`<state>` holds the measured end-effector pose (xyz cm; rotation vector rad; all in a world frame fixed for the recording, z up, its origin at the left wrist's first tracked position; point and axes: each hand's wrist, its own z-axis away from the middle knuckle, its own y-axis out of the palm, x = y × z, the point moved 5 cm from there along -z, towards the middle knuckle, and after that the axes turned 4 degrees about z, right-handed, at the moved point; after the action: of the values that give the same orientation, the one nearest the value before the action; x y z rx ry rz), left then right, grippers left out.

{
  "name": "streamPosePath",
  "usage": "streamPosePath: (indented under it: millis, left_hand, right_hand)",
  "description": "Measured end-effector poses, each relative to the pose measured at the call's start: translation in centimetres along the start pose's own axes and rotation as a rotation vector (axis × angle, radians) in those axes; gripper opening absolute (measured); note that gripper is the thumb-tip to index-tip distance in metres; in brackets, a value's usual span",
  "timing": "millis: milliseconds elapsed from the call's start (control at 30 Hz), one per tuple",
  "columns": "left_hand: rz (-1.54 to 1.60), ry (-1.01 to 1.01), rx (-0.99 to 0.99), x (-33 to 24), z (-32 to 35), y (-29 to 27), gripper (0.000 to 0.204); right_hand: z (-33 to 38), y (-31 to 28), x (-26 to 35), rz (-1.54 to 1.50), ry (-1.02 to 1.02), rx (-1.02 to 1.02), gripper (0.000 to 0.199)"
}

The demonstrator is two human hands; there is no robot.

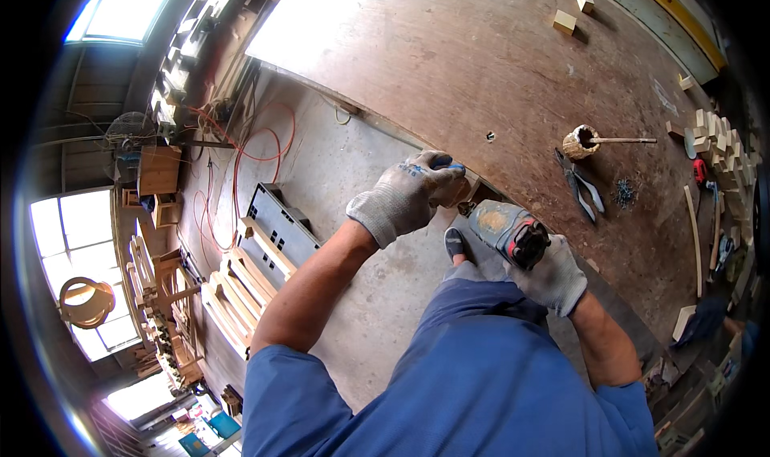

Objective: The person uses a power drill to fasten small wooden blocks to a larger wooden frame. They then move to a rack to hammer wooden pieces into place on a chair frame. Finally, they return to the workbench to apply glue to small wooden blocks.

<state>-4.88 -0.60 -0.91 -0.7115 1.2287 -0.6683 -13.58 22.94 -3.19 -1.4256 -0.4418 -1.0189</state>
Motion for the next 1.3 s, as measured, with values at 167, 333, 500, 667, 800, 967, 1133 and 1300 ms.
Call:
streamPosePath:
  millis: [167,333,500,667,800,967,1133,1300]
  left_hand:
    - [-0.032,0.012,-0.022,-0.4,0.3,-0.7,0.057]
    - [0.021,0.029,-0.048,-0.2,0.3,-0.1,0.057]
    - [0.007,0.065,-0.055,-0.1,0.3,-0.3,0.051]
    - [-0.013,0.106,-0.109,0.8,1.1,0.9,0.046]
    - [0.034,0.1,-0.081,0.1,0.8,0.4,0.044]
    - [0.11,0.088,-0.095,0.8,0.9,0.2,0.045]
    - [-0.055,0.148,-0.096,0.3,0.9,0.5,0.05]
    - [-0.143,0.19,-0.032,0.7,-0.5,0.1,0.069]
  right_hand:
    - [-0.1,-0.5,0.8,0.005,0.011,0.014,0.025]
    - [1.3,-0.8,-0.6,-0.143,0.056,-0.065,0.027]
    - [4.2,-2.2,-2.9,-0.275,0.254,-0.139,0.029]
    - [8.3,-2.3,-7.2,-0.438,0.523,-0.208,0.022]
    - [11.2,-2.3,-11.6,-0.281,0.679,-0.242,0.023]
    - [11.9,-3.2,-12.9,-0.286,0.884,-0.284,0.031]
    - [14.3,-5.8,-14.3,-0.004,0.964,-0.281,0.038]
    - [15.5,-8.2,-18.6,0.263,1.1,-0.184,0.037]
